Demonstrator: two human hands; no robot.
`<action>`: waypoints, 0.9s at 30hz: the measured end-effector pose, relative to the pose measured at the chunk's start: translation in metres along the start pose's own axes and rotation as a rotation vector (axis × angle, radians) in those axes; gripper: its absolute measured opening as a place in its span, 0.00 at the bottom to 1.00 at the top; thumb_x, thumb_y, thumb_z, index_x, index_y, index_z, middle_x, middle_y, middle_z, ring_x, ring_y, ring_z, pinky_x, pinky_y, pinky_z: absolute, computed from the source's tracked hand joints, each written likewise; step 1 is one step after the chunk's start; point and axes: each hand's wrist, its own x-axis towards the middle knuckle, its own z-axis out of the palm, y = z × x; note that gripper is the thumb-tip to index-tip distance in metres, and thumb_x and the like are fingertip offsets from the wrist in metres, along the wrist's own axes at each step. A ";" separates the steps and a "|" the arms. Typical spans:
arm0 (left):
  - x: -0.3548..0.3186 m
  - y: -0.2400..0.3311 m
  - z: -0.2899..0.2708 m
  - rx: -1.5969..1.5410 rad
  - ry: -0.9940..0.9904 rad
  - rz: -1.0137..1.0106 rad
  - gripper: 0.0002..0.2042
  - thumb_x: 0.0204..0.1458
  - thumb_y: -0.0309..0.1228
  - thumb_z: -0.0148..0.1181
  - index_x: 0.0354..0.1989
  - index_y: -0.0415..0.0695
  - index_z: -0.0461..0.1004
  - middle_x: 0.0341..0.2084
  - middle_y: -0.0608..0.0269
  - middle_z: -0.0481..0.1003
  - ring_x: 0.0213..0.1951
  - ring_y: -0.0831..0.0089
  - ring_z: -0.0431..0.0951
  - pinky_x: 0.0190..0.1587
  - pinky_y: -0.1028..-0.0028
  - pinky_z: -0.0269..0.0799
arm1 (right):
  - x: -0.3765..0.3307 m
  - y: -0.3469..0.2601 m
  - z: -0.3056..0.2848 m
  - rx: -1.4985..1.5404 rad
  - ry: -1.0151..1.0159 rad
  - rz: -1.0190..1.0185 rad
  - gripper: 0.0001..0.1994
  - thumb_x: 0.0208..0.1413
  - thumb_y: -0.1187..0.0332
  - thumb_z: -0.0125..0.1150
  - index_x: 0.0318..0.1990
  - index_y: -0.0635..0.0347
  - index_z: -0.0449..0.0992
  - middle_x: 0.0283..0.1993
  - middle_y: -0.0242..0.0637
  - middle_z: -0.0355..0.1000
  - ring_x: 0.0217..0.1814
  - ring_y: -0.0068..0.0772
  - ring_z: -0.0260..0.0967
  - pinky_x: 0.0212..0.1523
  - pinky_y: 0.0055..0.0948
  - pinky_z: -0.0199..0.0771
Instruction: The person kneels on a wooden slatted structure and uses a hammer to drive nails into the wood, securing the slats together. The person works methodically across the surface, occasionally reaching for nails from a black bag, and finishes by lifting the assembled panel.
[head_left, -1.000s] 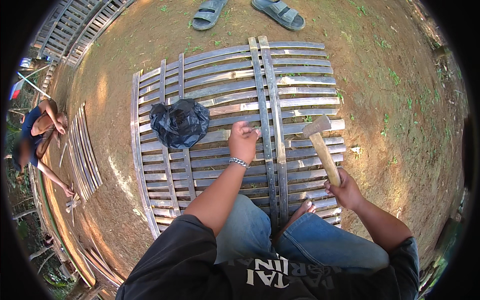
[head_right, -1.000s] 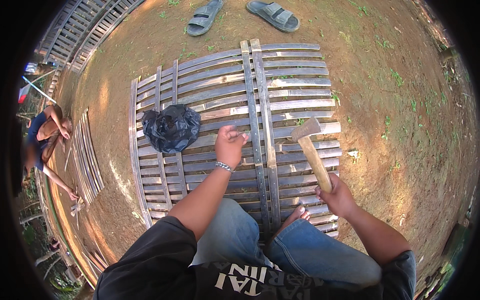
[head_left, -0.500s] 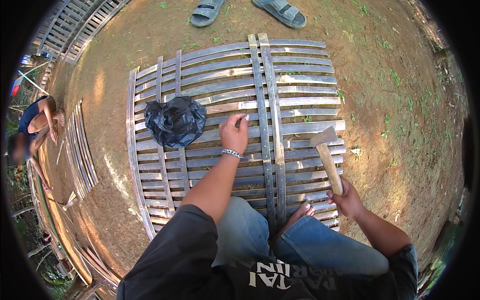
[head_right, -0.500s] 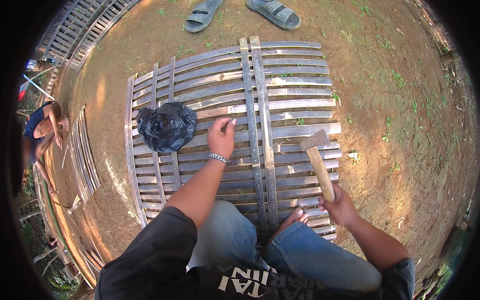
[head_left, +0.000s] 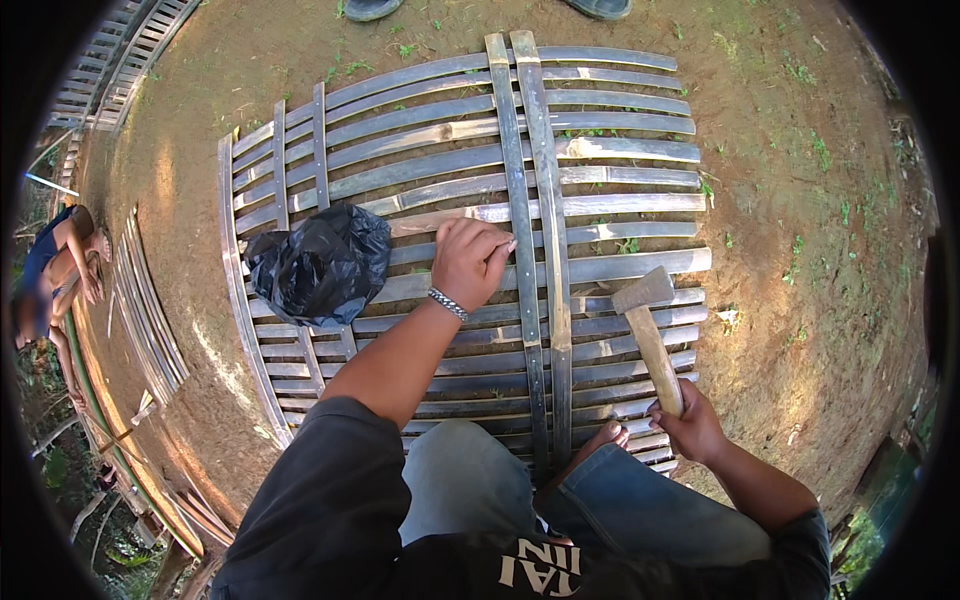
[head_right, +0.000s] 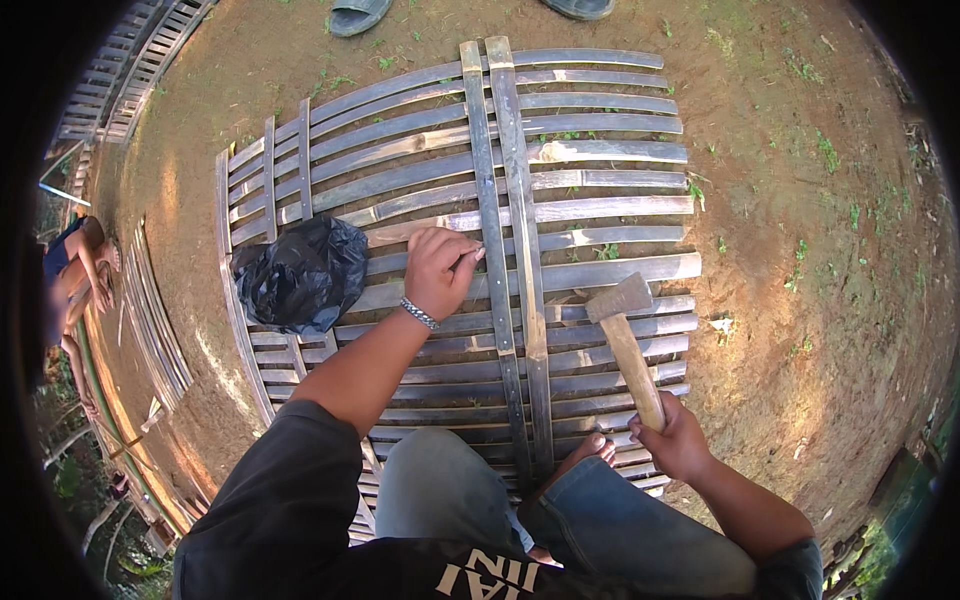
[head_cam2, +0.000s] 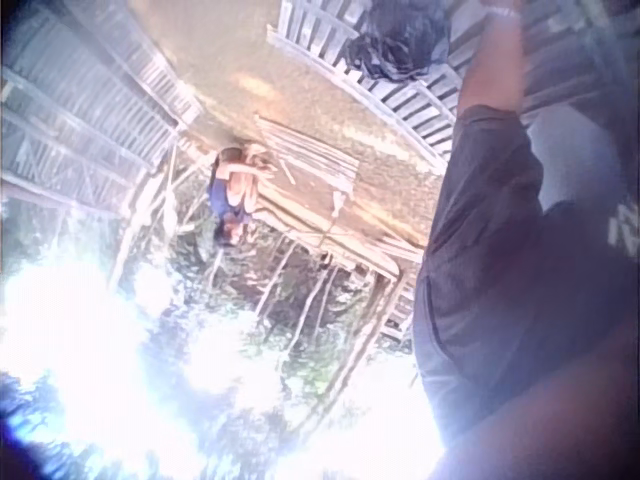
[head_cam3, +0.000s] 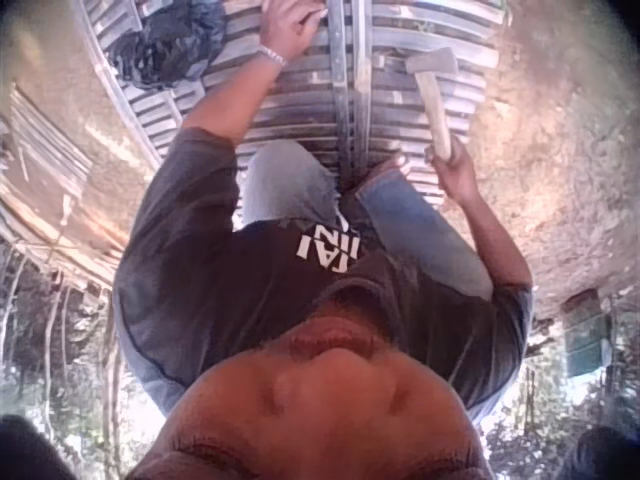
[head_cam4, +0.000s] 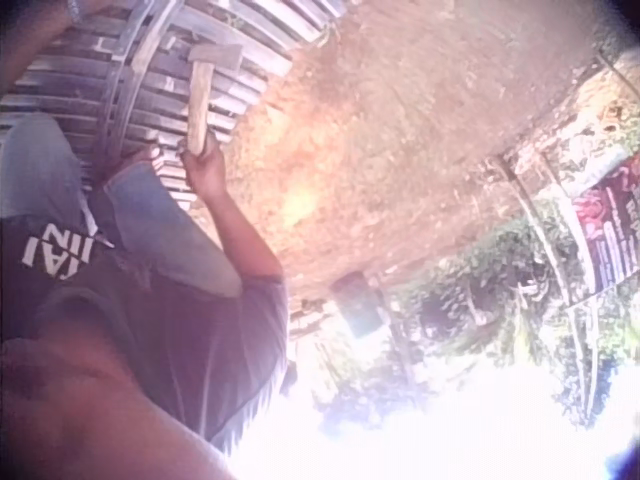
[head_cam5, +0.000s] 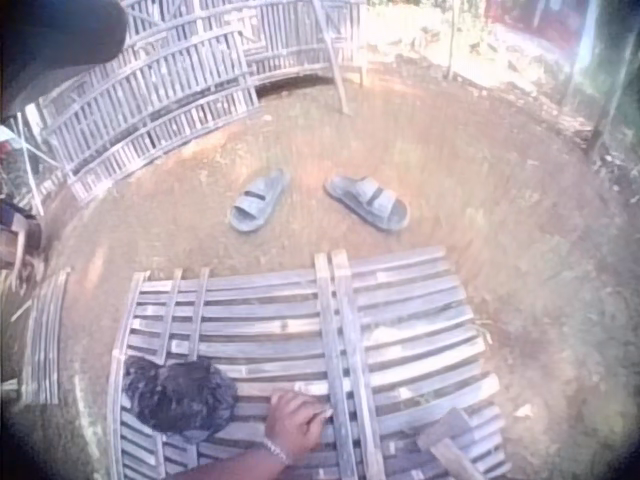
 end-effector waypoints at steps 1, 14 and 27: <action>0.003 -0.001 0.002 -0.001 -0.009 0.016 0.04 0.51 0.27 0.69 0.34 0.46 0.80 0.35 0.64 0.81 0.41 0.62 0.78 0.51 0.60 0.65 | 0.007 -0.002 -0.001 -0.037 0.008 -0.035 0.18 0.62 0.76 0.63 0.56 0.67 0.67 0.41 0.36 0.76 0.40 0.25 0.77 0.44 0.29 0.79; 0.010 0.013 0.018 -0.037 0.035 -0.079 0.03 0.52 0.29 0.68 0.32 0.47 0.80 0.33 0.67 0.80 0.41 0.63 0.77 0.54 0.60 0.64 | 0.040 -0.021 -0.007 -0.009 -0.058 -0.092 0.18 0.60 0.73 0.65 0.56 0.66 0.69 0.41 0.36 0.79 0.44 0.23 0.77 0.46 0.29 0.78; 0.004 0.013 0.017 0.012 0.033 -0.037 0.03 0.51 0.29 0.70 0.30 0.46 0.82 0.31 0.67 0.79 0.38 0.63 0.76 0.49 0.61 0.64 | 0.040 -0.020 0.008 -0.159 -0.086 -0.184 0.20 0.61 0.73 0.65 0.58 0.65 0.67 0.41 0.35 0.78 0.41 0.22 0.77 0.44 0.30 0.79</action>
